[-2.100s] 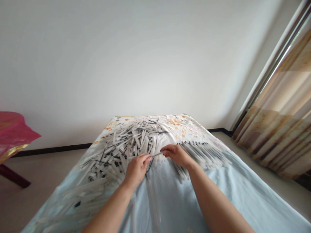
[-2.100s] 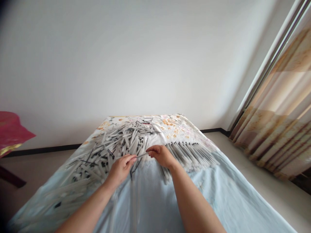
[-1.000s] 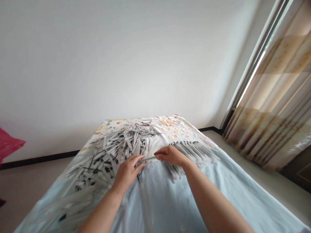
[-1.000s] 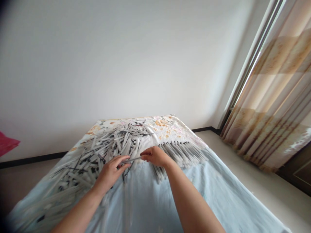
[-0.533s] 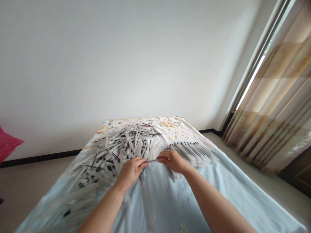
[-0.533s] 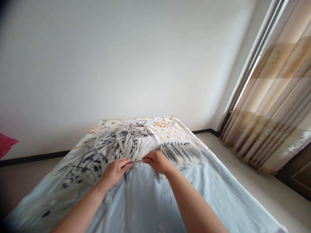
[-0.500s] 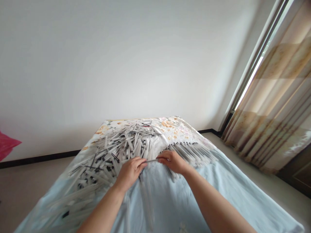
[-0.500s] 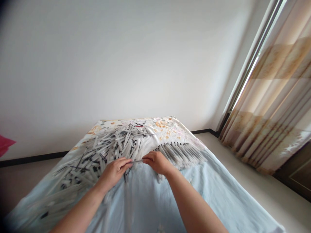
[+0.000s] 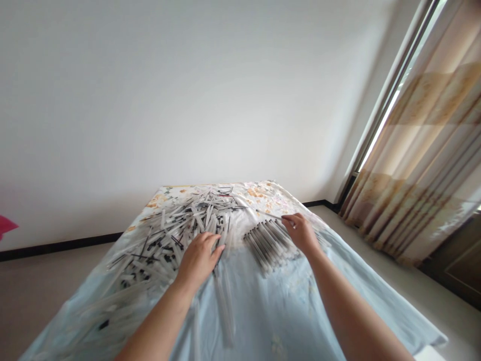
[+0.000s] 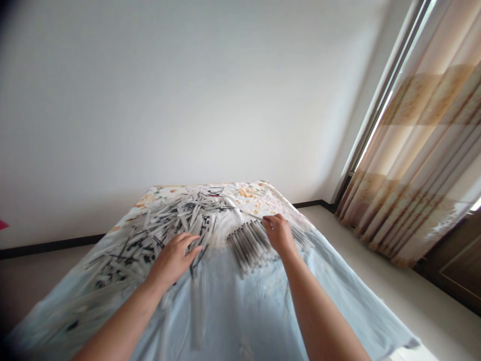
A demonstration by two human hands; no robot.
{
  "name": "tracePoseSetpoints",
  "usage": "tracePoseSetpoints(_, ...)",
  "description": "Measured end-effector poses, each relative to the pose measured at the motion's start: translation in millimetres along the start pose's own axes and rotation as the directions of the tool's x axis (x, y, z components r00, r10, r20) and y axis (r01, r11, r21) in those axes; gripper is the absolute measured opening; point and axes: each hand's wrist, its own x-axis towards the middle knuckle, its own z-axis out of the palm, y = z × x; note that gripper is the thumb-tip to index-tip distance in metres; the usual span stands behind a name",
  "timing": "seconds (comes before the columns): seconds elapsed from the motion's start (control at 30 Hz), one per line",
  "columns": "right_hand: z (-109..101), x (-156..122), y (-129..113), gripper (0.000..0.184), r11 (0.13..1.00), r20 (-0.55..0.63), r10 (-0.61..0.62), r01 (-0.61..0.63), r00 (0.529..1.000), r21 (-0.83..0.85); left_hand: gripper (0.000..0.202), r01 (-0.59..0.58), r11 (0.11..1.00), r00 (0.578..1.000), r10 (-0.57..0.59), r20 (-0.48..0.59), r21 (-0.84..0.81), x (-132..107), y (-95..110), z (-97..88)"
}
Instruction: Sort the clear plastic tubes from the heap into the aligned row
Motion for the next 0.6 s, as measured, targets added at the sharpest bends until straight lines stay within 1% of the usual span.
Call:
tracePoseSetpoints(0.07, -1, 0, 22, 0.03, 0.991, -0.031, 0.064, -0.068, 0.997, -0.114, 0.028, 0.082, 0.997, 0.99, -0.082, 0.113, 0.009, -1, 0, -4.8)
tracePoseSetpoints(0.1, -1, -1, 31, 0.03, 0.983, -0.026, 0.092, -0.095, 0.995, -0.159, 0.028, 0.108, 0.994, 0.979, -0.11, 0.173, 0.018, -2, 2, -7.1)
tracePoseSetpoints(0.17, -1, -5, 42, 0.029, 0.967, 0.047, 0.133, -0.119, 0.99, -0.226, 0.029, 0.124, 0.991, 0.954, -0.131, 0.271, 0.045, -4, 6, -11.8)
tracePoseSetpoints(0.23, -2, -9, 43, 0.029, 0.957, 0.109, 0.15, -0.117, 0.983, -0.265, 0.031, 0.117, 0.99, 0.928, -0.138, 0.345, 0.083, -6, 11, -17.5)
tracePoseSetpoints(0.3, -3, -12, 32, 0.03, 0.96, 0.091, 0.125, -0.097, 0.988, -0.261, 0.032, 0.106, 0.986, 0.905, -0.148, 0.399, 0.127, -9, 17, -24.4)
tracePoseSetpoints(0.37, -1, -17, 9, 0.033, 0.98, 0.048, 0.054, -0.044, 0.997, -0.192, 0.033, 0.1, 0.981, 0.886, -0.163, 0.434, 0.165, -14, 22, -31.8)
tracePoseSetpoints(0.4, 1, -20, -5, 0.033, 0.992, 0.065, 0.014, -0.006, 0.998, -0.128, 0.032, 0.099, 0.979, 0.877, -0.17, 0.449, 0.176, -18, 24, -35.2)
tracePoseSetpoints(0.43, 4, -25, -20, 0.032, 0.998, 0.134, -0.037, 0.045, 0.99, -0.053, 0.033, 0.097, 0.978, 0.866, -0.175, 0.468, 0.186, -23, 24, -38.0)
tracePoseSetpoints(0.47, 8, -32, -36, 0.031, 0.996, 0.237, -0.086, 0.084, 0.968, 0.021, 0.033, 0.099, 0.974, 0.848, -0.189, 0.495, 0.201, -29, 25, -40.1)
tracePoseSetpoints(0.5, 13, -39, -52, 0.031, 0.992, 0.36, -0.126, 0.107, 0.925, 0.071, 0.031, 0.105, 0.973, 0.836, -0.197, 0.512, 0.203, -35, 24, -41.1)
tracePoseSetpoints(0.57, 25, -56, -79, 0.033, 0.988, 0.558, -0.157, 0.129, 0.815, 0.089, 0.027, 0.13, 0.975, 0.833, -0.205, 0.513, 0.178, -49, 21, -40.2)
tracePoseSetpoints(0.6, 31, -63, -91, 0.037, 0.987, 0.625, -0.154, 0.146, 0.765, 0.064, 0.026, 0.147, 0.978, 0.824, -0.203, 0.528, 0.147, -56, 19, -38.4)
